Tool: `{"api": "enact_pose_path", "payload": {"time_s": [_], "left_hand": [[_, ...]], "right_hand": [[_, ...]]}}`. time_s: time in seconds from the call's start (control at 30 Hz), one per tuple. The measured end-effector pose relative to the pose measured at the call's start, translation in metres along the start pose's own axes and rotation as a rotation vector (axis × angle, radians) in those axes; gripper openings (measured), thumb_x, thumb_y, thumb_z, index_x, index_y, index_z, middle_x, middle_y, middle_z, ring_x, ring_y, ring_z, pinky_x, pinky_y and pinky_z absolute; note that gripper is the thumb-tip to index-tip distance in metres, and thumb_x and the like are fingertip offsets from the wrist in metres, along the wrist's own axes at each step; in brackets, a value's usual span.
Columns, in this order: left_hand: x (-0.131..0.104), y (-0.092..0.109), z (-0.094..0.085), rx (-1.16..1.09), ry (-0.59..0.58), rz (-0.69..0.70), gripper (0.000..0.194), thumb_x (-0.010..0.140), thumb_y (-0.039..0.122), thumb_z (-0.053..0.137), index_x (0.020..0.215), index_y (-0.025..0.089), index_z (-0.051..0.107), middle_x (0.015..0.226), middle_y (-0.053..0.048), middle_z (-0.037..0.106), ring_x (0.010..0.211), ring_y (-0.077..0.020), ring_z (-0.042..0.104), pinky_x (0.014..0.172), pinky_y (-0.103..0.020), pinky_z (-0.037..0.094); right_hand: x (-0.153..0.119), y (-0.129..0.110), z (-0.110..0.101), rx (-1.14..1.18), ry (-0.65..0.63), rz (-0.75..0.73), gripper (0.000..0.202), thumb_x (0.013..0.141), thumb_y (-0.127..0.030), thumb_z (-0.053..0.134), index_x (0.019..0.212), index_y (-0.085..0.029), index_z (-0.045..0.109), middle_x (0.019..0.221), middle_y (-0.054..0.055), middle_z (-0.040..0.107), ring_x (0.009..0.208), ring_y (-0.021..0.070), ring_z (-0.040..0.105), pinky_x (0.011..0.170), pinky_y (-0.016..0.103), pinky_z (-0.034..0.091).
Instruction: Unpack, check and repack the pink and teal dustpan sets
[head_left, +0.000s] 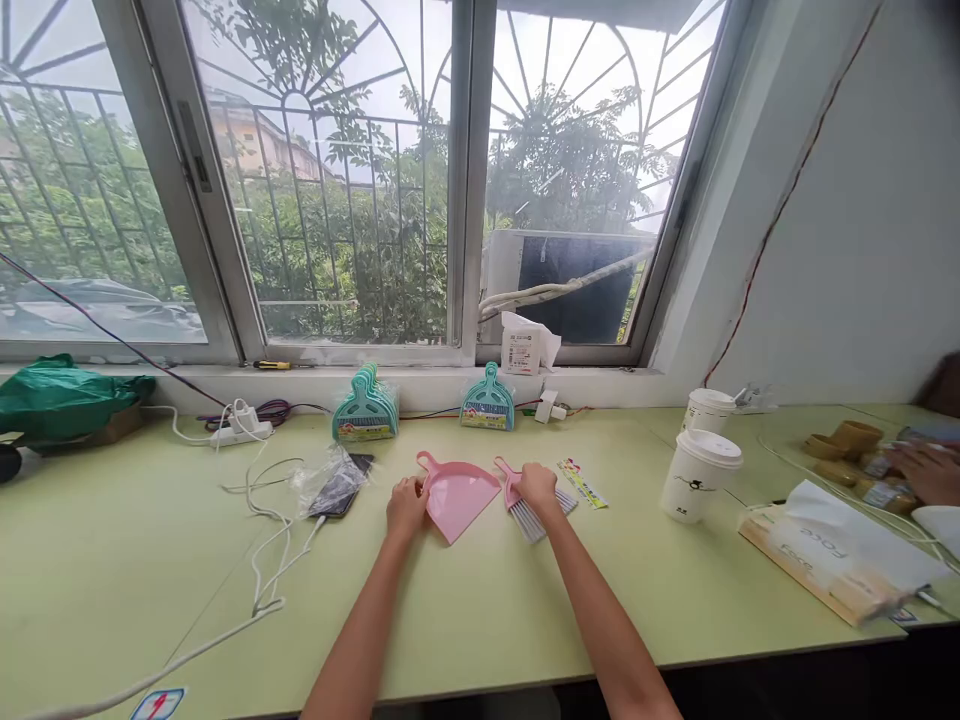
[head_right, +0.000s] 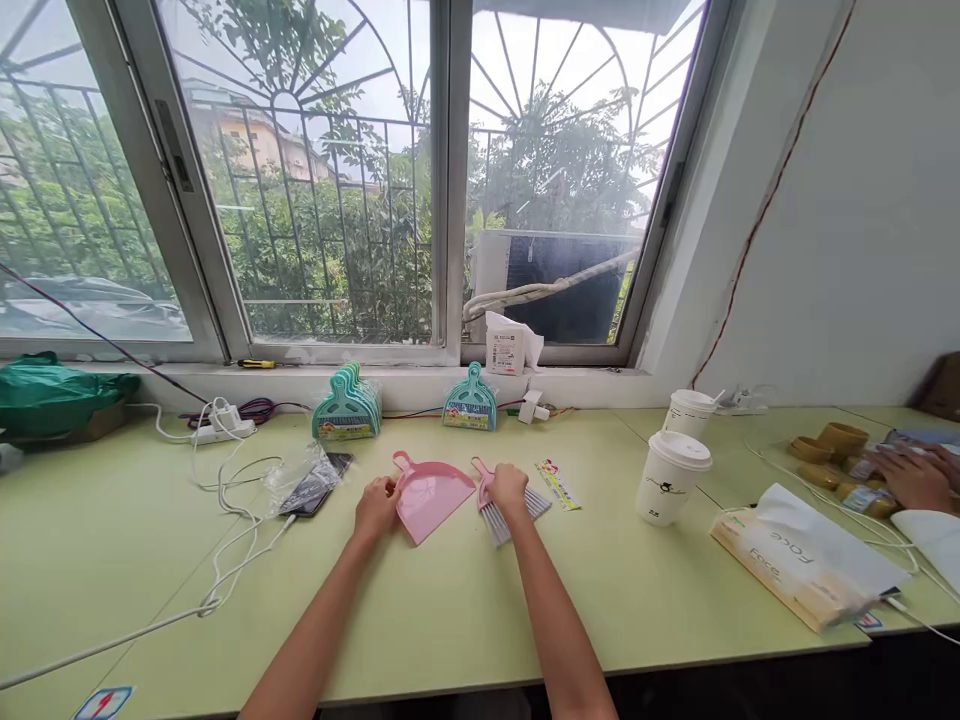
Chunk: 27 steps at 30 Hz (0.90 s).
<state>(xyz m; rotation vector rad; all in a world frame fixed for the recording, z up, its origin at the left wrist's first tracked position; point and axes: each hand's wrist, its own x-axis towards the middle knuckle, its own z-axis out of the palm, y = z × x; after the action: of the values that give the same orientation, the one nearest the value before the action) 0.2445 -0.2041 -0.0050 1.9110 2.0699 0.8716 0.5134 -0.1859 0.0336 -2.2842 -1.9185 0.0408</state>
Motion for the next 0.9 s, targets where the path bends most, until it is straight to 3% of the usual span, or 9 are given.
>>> {"api": "enact_pose_path", "payload": {"time_s": [0.13,0.23,0.37,0.47,0.57,0.7,0.9], "left_hand": [[-0.006,0.007,0.007,0.009,0.004,0.07,0.027,0.09,0.039,0.04,0.081,0.018,0.056,0.091,-0.009,0.063,0.092,-0.0227,0.057,0.076,-0.031,0.042],[-0.014,0.019,0.017,-0.031,-0.061,0.308,0.025,0.09,0.039,0.043,0.083,0.019,0.056,0.088,-0.007,0.062,0.087,-0.021,0.057,0.077,-0.031,0.043],[-0.022,0.029,0.022,-0.05,-0.136,0.573,0.022,0.091,0.035,0.045,0.089,0.02,0.06,0.096,-0.007,0.063,0.093,-0.0212,0.056,0.082,-0.033,0.043],[-0.02,0.027,0.015,0.034,0.006,0.587,0.019,0.088,0.028,0.051,0.101,0.022,0.063,0.113,-0.01,0.06,0.106,-0.025,0.053,0.089,-0.037,0.04],[-0.016,0.02,0.009,0.109,0.108,0.615,0.031,0.084,0.017,0.054,0.114,0.025,0.06,0.124,-0.011,0.056,0.116,-0.0267,0.048,0.097,-0.041,0.035],[-0.012,0.019,0.01,0.097,-0.012,0.699,0.029,0.084,0.008,0.048,0.101,0.022,0.065,0.107,-0.012,0.062,0.104,-0.0251,0.054,0.093,-0.038,0.039],[-0.008,0.025,0.018,0.058,-0.116,0.56,0.033,0.079,-0.001,0.045,0.09,0.018,0.069,0.096,-0.014,0.066,0.092,-0.0241,0.059,0.08,-0.032,0.046]], "right_hand": [[-0.011,-0.02,0.0,0.136,0.016,-0.118,0.022,0.079,-0.033,0.061,0.094,-0.02,0.071,0.102,0.009,0.071,0.094,0.0206,0.066,0.074,0.025,0.045],[-0.019,-0.048,0.002,0.108,-0.033,-0.263,0.02,0.08,-0.03,0.059,0.092,-0.021,0.072,0.098,0.008,0.072,0.091,0.0204,0.066,0.073,0.026,0.045],[-0.02,-0.07,0.004,0.063,-0.032,-0.309,0.021,0.083,-0.023,0.056,0.096,-0.017,0.072,0.102,0.011,0.071,0.091,0.0208,0.066,0.075,0.026,0.045],[-0.017,-0.067,0.004,0.114,-0.073,-0.395,0.018,0.082,-0.025,0.06,0.094,-0.022,0.073,0.1,0.006,0.072,0.092,0.0189,0.065,0.074,0.024,0.044],[-0.016,-0.062,0.004,0.145,-0.073,-0.46,0.016,0.08,-0.026,0.062,0.09,-0.024,0.073,0.098,0.003,0.073,0.091,0.0177,0.064,0.071,0.022,0.043],[-0.02,-0.065,0.004,0.137,-0.079,-0.524,0.017,0.082,-0.024,0.06,0.093,-0.025,0.073,0.096,0.003,0.073,0.088,0.017,0.064,0.07,0.022,0.041],[-0.02,-0.076,0.001,0.04,-0.113,-0.548,0.015,0.082,-0.021,0.058,0.085,-0.02,0.073,0.086,0.007,0.073,0.08,0.0173,0.064,0.065,0.022,0.037]]}}
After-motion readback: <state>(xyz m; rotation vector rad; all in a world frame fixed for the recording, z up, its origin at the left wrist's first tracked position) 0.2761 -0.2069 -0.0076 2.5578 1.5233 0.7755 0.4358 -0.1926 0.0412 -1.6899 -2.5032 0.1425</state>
